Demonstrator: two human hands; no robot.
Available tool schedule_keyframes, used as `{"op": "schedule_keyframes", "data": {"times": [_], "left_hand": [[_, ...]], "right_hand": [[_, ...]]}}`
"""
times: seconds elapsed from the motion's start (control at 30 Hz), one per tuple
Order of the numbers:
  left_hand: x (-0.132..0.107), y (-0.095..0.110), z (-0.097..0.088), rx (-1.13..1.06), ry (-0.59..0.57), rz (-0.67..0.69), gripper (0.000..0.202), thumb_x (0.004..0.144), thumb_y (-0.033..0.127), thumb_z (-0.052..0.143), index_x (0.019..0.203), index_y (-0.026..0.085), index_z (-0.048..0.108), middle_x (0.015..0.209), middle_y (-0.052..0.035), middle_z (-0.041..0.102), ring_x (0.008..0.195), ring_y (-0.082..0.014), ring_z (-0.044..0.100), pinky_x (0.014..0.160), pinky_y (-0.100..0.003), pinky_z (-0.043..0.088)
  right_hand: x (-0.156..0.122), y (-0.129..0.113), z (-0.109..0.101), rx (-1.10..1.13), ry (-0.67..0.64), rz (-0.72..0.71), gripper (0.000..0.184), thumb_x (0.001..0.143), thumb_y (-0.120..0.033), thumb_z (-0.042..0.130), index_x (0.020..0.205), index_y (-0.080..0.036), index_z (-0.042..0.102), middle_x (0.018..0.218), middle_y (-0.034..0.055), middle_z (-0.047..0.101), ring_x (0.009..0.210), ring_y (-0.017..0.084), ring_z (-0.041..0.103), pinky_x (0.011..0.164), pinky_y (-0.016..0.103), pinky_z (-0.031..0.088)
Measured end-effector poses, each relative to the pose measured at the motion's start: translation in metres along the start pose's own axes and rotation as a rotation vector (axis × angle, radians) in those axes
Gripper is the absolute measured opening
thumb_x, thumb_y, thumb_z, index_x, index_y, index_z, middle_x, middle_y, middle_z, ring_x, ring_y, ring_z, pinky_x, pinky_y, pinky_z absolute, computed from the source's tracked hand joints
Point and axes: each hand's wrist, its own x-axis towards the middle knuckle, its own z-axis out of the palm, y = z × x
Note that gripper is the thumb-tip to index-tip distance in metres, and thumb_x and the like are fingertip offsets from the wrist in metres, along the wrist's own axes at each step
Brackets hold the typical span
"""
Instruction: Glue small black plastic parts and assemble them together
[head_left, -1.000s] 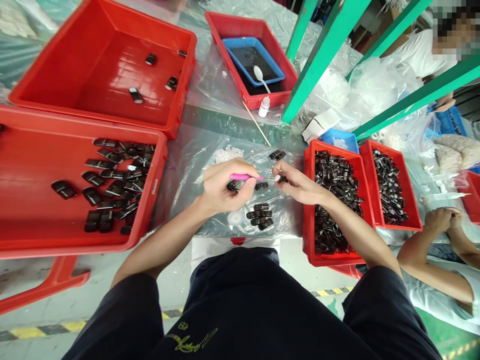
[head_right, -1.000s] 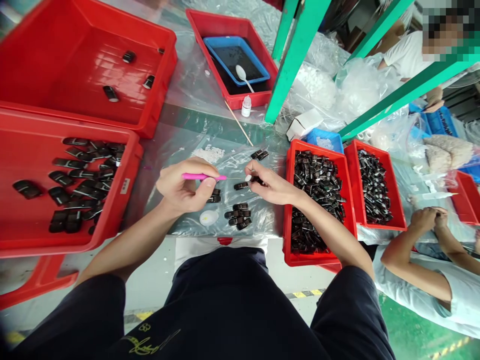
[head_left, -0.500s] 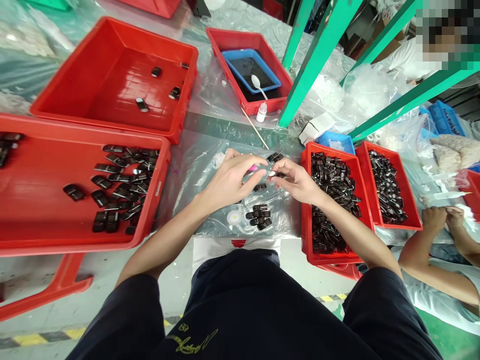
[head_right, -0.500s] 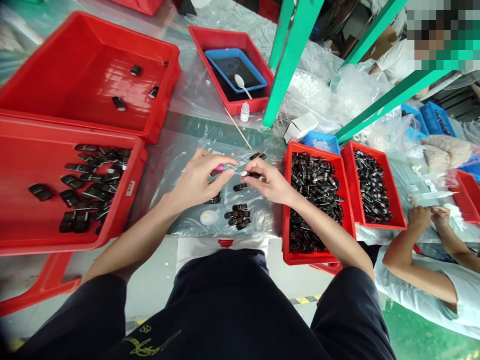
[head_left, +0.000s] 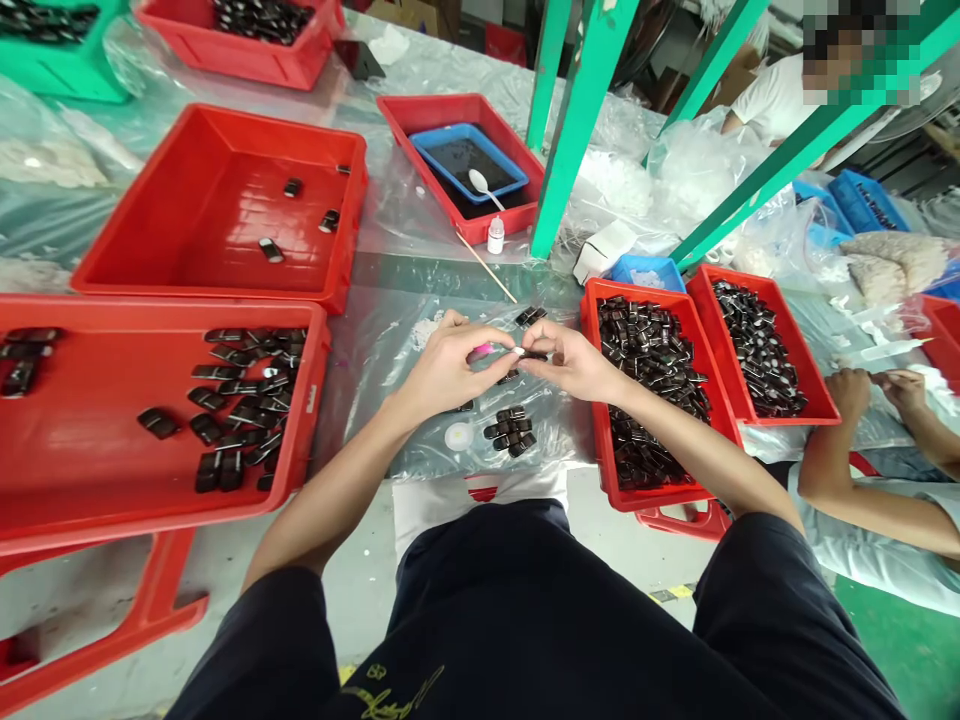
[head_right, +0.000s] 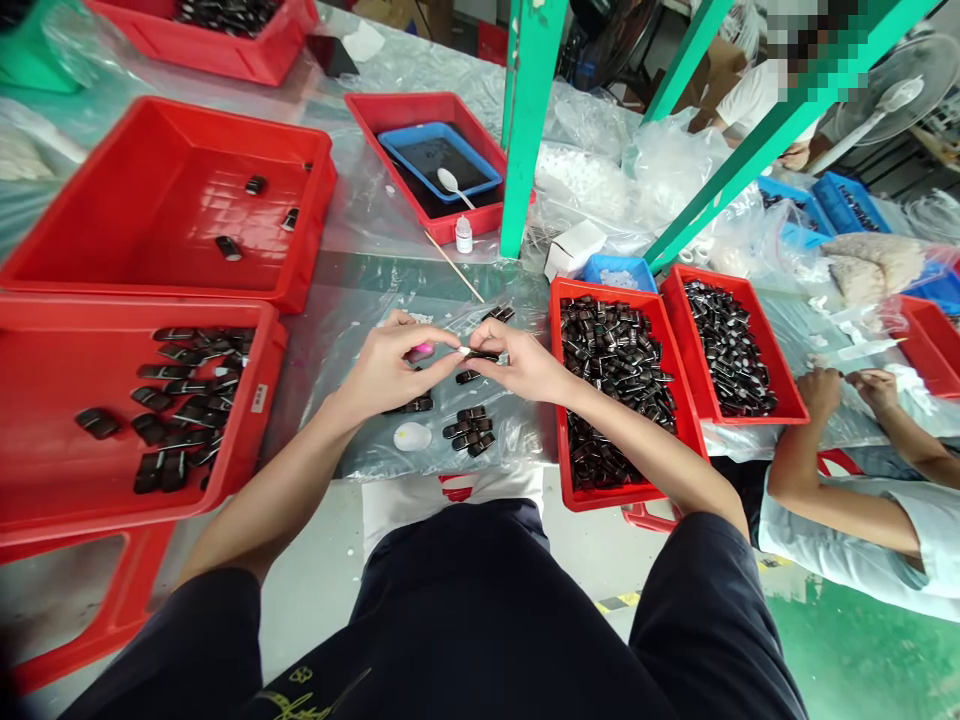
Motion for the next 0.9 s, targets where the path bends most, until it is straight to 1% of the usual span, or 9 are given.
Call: {"op": "schedule_keyframes", "data": {"times": [0.1,0.17,0.23,0.4,0.47,0.57,0.7,0.77,0.9], "left_hand": [[-0.001,-0.005,-0.005,0.023,0.052,-0.032,0.015,0.094,0.038,0.074,0.094,0.023,0.079,0.064,0.0028,0.069,0.059,-0.0138,0.051,0.073,-0.033,0.043],[-0.001,-0.012,-0.008,0.063,0.026,-0.073,0.015,0.094,0.038,0.074,0.093,0.023,0.079,0.06,0.0032,0.066,0.059,-0.015,0.053,0.075,-0.034,0.045],[-0.001,-0.019,-0.009,0.13,-0.083,-0.112,0.017,0.094,0.037,0.071,0.09,0.023,0.079,0.059,0.0022,0.067,0.059,-0.0166,0.055,0.079,-0.036,0.046],[-0.001,-0.025,-0.001,0.326,-0.512,-0.216,0.024,0.095,0.031,0.058,0.09,0.019,0.079,0.064,-0.0039,0.072,0.066,-0.0247,0.067,0.094,-0.045,0.049],[0.0,-0.024,0.003,0.395,-0.631,-0.262,0.028,0.096,0.031,0.055,0.094,0.018,0.079,0.069,-0.0076,0.074,0.077,-0.0293,0.072,0.098,-0.046,0.049],[0.0,-0.024,0.009,0.473,-0.729,-0.296,0.031,0.099,0.031,0.053,0.102,0.016,0.08,0.08,-0.0123,0.079,0.092,-0.0332,0.076,0.101,-0.045,0.047],[0.0,-0.029,0.011,0.487,-0.773,-0.321,0.033,0.102,0.031,0.051,0.107,0.015,0.079,0.089,-0.014,0.081,0.095,-0.0331,0.077,0.105,-0.045,0.045],[0.001,-0.028,0.008,0.465,-0.751,-0.34,0.034,0.101,0.034,0.054,0.113,0.013,0.078,0.09,-0.0142,0.081,0.097,-0.0343,0.077,0.106,-0.047,0.045],[0.006,-0.015,-0.009,0.34,-0.539,-0.367,0.041,0.103,0.045,0.056,0.125,0.015,0.074,0.081,-0.0078,0.077,0.09,-0.0304,0.073,0.104,-0.045,0.046]], "right_hand": [[-0.001,0.004,-0.004,-0.054,0.048,-0.014,0.024,0.097,-0.038,0.071,0.101,-0.02,0.055,0.101,0.0061,0.072,0.095,0.018,0.067,0.071,0.026,0.049],[-0.002,0.007,-0.009,-0.115,0.099,0.006,0.025,0.094,-0.038,0.074,0.102,-0.018,0.061,0.104,0.0067,0.071,0.094,0.017,0.065,0.066,0.025,0.046],[-0.004,0.011,-0.015,-0.141,0.14,0.042,0.03,0.092,-0.042,0.077,0.104,-0.017,0.065,0.105,0.007,0.07,0.091,0.017,0.062,0.063,0.025,0.044],[-0.007,0.019,-0.022,0.02,0.228,0.069,0.047,0.083,-0.057,0.085,0.096,-0.018,0.062,0.094,0.0041,0.071,0.081,0.014,0.061,0.071,0.027,0.048],[-0.007,0.019,-0.022,0.129,0.213,0.113,0.051,0.084,-0.061,0.084,0.098,-0.02,0.057,0.088,0.003,0.074,0.074,0.013,0.064,0.064,0.026,0.046],[-0.007,0.016,-0.019,0.244,0.179,0.182,0.057,0.085,-0.066,0.081,0.104,-0.023,0.048,0.08,0.0005,0.075,0.059,0.013,0.065,0.049,0.022,0.036],[-0.008,0.011,-0.014,0.3,0.151,0.195,0.061,0.09,-0.073,0.073,0.109,-0.025,0.041,0.074,-0.0022,0.073,0.045,0.011,0.059,0.042,0.021,0.029],[-0.009,0.009,-0.011,0.31,0.165,0.164,0.06,0.092,-0.073,0.071,0.109,-0.025,0.04,0.064,-0.0079,0.064,0.042,0.009,0.05,0.042,0.02,0.029],[-0.008,0.007,-0.009,0.357,0.2,0.105,0.054,0.096,-0.071,0.067,0.107,-0.026,0.039,0.062,-0.0149,0.042,0.043,0.005,0.031,0.043,0.018,0.024]]}}
